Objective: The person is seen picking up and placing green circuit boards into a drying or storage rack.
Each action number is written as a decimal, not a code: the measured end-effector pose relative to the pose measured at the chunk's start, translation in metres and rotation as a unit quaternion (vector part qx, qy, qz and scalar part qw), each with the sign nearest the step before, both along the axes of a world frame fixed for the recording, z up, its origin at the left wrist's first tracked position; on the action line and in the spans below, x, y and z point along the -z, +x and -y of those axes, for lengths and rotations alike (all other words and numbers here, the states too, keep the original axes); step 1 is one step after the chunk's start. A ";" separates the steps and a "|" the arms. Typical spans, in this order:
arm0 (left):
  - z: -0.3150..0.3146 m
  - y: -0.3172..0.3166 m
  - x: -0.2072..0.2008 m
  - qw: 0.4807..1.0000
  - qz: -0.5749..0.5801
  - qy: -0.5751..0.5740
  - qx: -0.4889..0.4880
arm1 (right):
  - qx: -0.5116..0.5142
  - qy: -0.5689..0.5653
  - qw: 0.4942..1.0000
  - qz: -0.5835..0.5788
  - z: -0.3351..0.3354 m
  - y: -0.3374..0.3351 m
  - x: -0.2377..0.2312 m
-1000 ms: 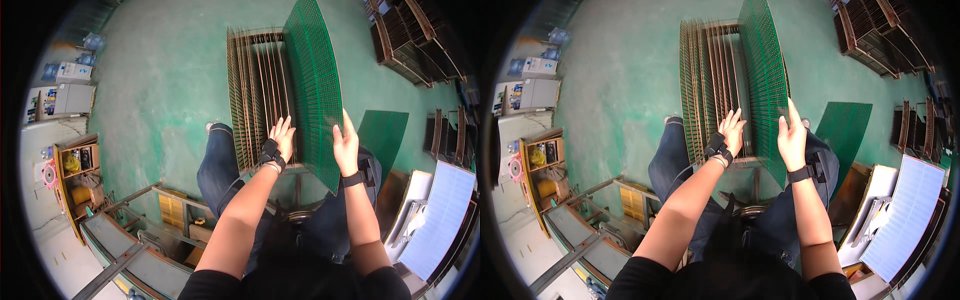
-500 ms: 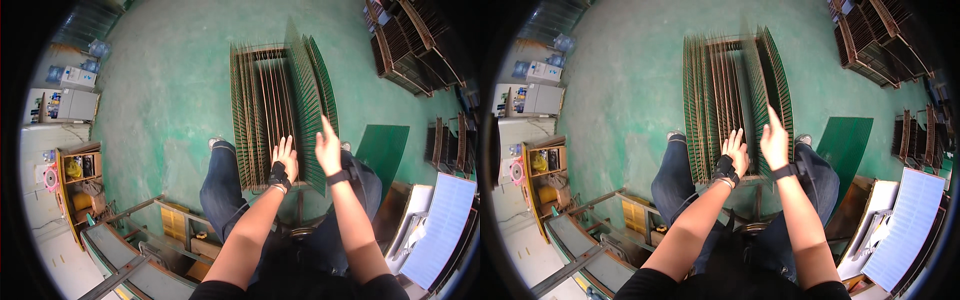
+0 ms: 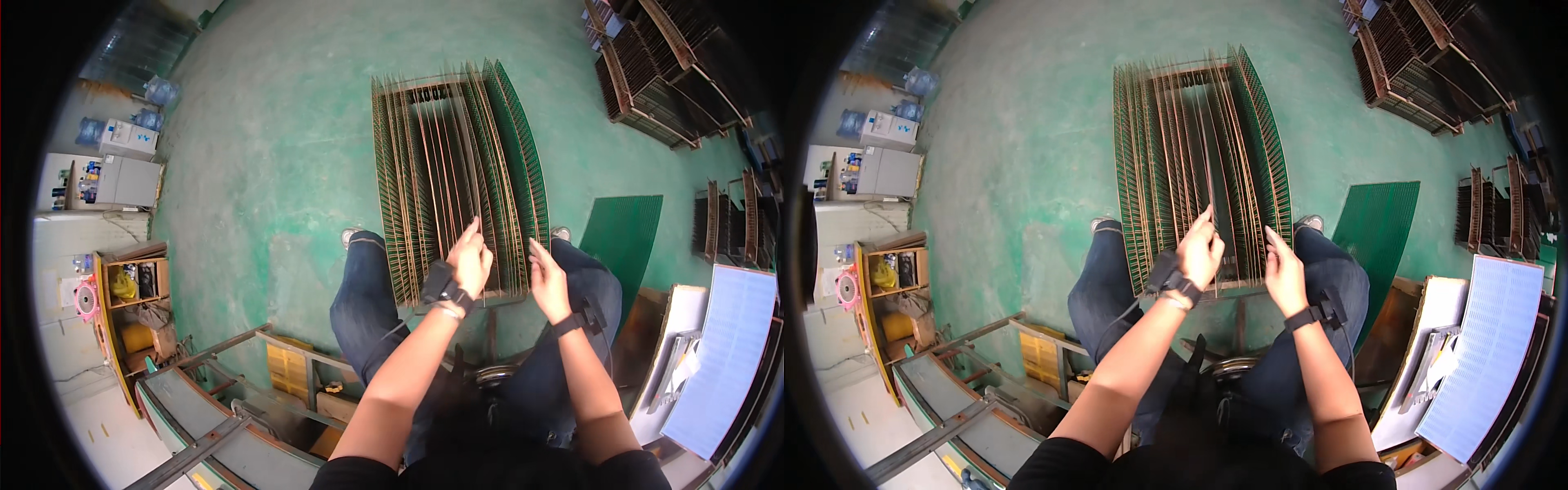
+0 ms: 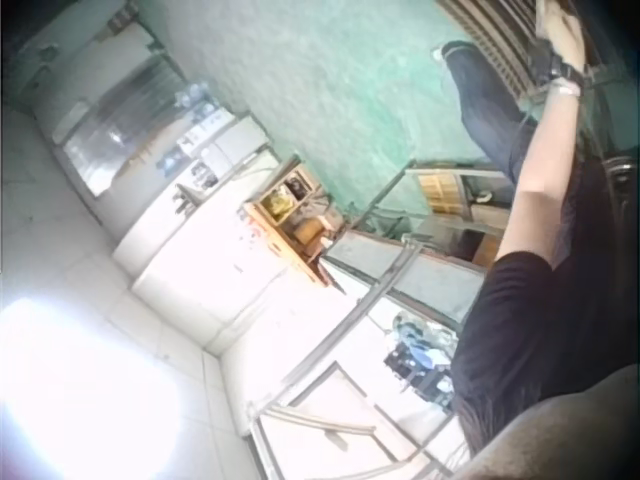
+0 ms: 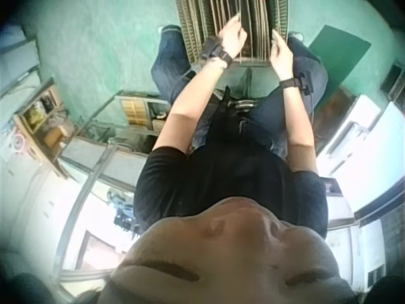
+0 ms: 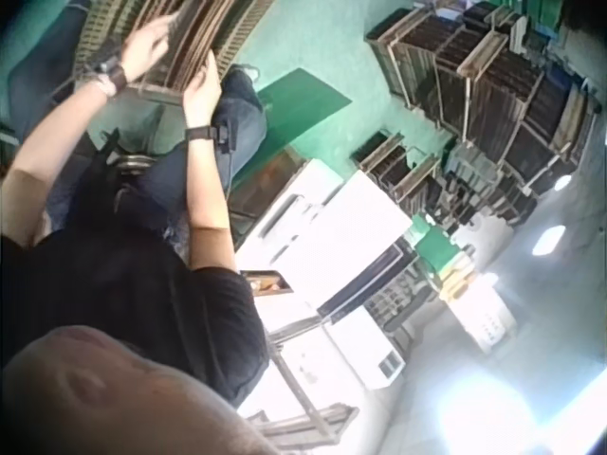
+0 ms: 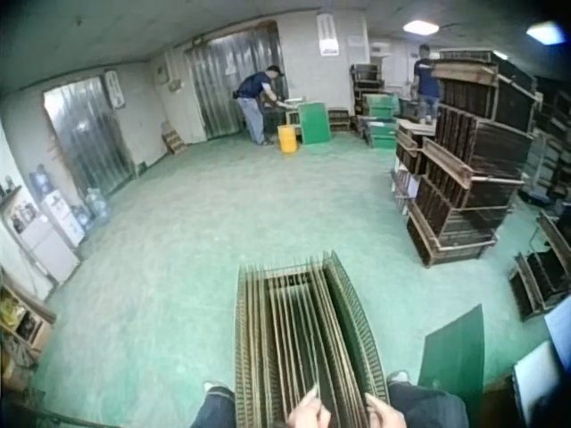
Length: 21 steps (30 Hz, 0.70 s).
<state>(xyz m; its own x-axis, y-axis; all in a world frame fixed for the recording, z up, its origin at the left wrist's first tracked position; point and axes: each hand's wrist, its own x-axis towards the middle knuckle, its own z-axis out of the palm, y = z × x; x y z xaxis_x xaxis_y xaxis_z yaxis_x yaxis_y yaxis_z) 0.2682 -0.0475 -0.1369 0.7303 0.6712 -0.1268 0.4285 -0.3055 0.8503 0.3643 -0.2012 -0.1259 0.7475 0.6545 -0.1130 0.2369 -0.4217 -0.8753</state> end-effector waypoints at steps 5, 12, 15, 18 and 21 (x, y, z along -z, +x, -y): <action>-0.028 -0.068 -0.166 0.984 0.177 0.024 0.014 | 0.024 0.065 0.991 -0.111 0.050 0.020 0.001; -0.045 -0.188 -0.201 0.869 0.397 -0.283 -0.084 | 0.053 0.319 0.831 -0.452 0.031 0.036 -0.077; -0.026 -0.194 -0.194 0.841 0.406 -0.344 -0.102 | 0.017 0.416 0.726 -0.548 0.044 0.041 -0.110; -0.012 -0.190 -0.181 0.817 0.413 -0.388 -0.103 | 0.025 0.414 0.768 -0.488 0.066 0.033 -0.122; -0.008 -0.195 -0.153 0.700 0.481 -0.525 -0.056 | 0.034 0.429 0.784 -0.448 0.085 0.020 -0.134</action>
<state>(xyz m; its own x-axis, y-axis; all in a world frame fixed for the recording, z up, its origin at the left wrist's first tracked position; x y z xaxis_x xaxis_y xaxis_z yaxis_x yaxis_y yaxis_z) 0.0729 -0.0397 0.0165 0.7668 0.6371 -0.0786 -0.5259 0.6937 0.4921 0.3843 -0.2865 0.0076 0.6554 0.7396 -0.1534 -0.6332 0.4272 -0.6455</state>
